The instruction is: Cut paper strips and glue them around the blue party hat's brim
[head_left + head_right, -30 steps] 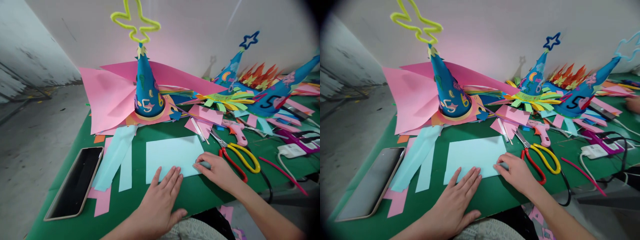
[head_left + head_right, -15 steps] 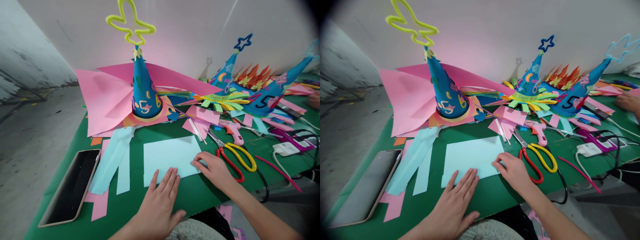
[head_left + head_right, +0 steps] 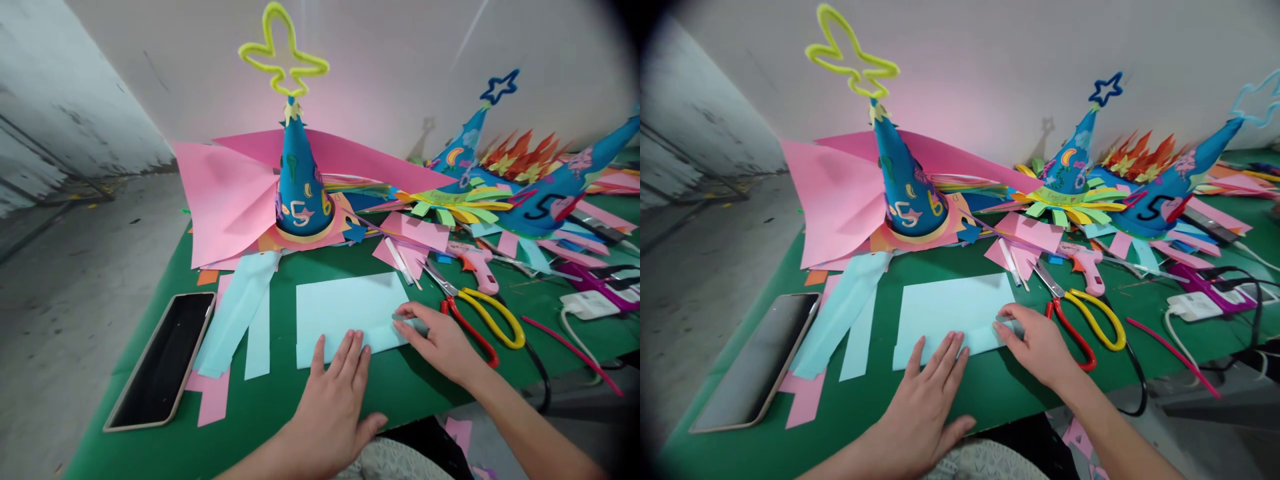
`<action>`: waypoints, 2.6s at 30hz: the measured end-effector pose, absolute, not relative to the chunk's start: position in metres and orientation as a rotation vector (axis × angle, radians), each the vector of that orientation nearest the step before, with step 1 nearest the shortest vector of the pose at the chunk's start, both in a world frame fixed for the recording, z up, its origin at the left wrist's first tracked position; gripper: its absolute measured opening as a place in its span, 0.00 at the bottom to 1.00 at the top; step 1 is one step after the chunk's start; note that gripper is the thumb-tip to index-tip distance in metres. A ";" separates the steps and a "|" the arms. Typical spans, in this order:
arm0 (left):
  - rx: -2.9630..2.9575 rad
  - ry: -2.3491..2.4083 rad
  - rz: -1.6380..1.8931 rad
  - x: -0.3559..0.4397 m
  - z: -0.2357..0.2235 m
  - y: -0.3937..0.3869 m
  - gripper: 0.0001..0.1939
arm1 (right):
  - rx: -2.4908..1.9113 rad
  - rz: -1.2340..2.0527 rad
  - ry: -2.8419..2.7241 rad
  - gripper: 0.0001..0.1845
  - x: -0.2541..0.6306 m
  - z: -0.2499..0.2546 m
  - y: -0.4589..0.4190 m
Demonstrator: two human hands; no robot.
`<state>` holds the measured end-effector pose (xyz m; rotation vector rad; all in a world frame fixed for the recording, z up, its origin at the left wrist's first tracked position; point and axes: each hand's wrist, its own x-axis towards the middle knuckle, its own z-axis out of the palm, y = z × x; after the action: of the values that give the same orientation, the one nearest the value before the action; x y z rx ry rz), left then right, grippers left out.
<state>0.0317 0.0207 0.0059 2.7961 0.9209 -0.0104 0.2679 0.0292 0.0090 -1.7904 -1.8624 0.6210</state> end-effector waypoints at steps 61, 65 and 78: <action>3.048 0.816 0.055 0.002 0.018 0.036 0.36 | -1.295 -0.370 -2.392 0.23 0.223 -0.003 -0.015; 3.107 0.872 0.103 -0.017 0.020 0.036 0.34 | -1.313 -0.355 -2.390 0.23 0.224 -0.003 -0.017; 3.180 1.118 0.109 -0.064 0.018 0.025 0.35 | -1.341 -0.278 -2.394 0.36 0.225 -0.006 -0.021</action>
<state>-0.0643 0.0247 0.0178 3.1803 1.1180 0.1090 0.2252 -0.0208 -0.0057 -1.3407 -2.3944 -0.2781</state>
